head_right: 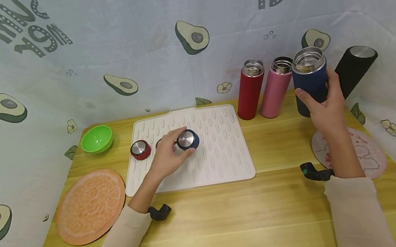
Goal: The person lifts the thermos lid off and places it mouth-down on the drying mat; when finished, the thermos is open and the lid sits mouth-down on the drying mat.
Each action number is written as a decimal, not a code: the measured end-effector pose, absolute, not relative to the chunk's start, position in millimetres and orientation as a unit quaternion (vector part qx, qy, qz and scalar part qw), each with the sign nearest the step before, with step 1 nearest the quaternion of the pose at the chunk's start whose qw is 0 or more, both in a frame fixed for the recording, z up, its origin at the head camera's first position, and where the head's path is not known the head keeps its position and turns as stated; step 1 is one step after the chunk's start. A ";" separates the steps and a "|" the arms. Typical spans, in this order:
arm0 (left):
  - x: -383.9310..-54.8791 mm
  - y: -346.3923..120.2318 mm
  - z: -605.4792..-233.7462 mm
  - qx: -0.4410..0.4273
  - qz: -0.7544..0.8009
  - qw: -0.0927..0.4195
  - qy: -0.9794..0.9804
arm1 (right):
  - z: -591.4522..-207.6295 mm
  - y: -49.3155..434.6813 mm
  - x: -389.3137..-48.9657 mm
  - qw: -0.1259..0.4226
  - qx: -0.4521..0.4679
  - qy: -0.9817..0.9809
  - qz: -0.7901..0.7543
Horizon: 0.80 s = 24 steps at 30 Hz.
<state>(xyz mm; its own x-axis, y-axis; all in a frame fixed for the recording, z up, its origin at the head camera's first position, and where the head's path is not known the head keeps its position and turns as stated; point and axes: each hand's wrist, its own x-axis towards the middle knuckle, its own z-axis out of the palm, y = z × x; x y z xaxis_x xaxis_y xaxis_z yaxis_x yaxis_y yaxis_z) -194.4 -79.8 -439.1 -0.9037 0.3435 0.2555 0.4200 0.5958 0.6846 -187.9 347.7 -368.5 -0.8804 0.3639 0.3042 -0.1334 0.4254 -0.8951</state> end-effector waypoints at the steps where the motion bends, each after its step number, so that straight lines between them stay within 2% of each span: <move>1: -195.4 -79.2 -441.7 -0.213 -0.392 0.044 -0.894 | -370.1 349.6 -190.0 0.229 -0.081 -0.809 0.535; 9: -201.8 -77.4 -457.8 -0.213 -0.380 0.016 -0.900 | -380.0 358.2 -213.2 0.189 -0.112 -0.730 0.648; 13: -203.2 -76.5 -459.9 -0.219 -0.383 0.007 -0.897 | -387.1 359.4 -226.2 0.202 -0.112 -0.673 0.703; 19: -206.1 -73.7 -464.9 -0.221 -0.379 -0.005 -0.899 | -399.2 361.7 -244.5 0.224 -0.132 -0.660 0.705; 24: -207.9 -71.1 -470.1 -0.221 -0.381 -0.016 -0.898 | -406.3 364.3 -254.3 0.221 -0.145 -0.647 0.715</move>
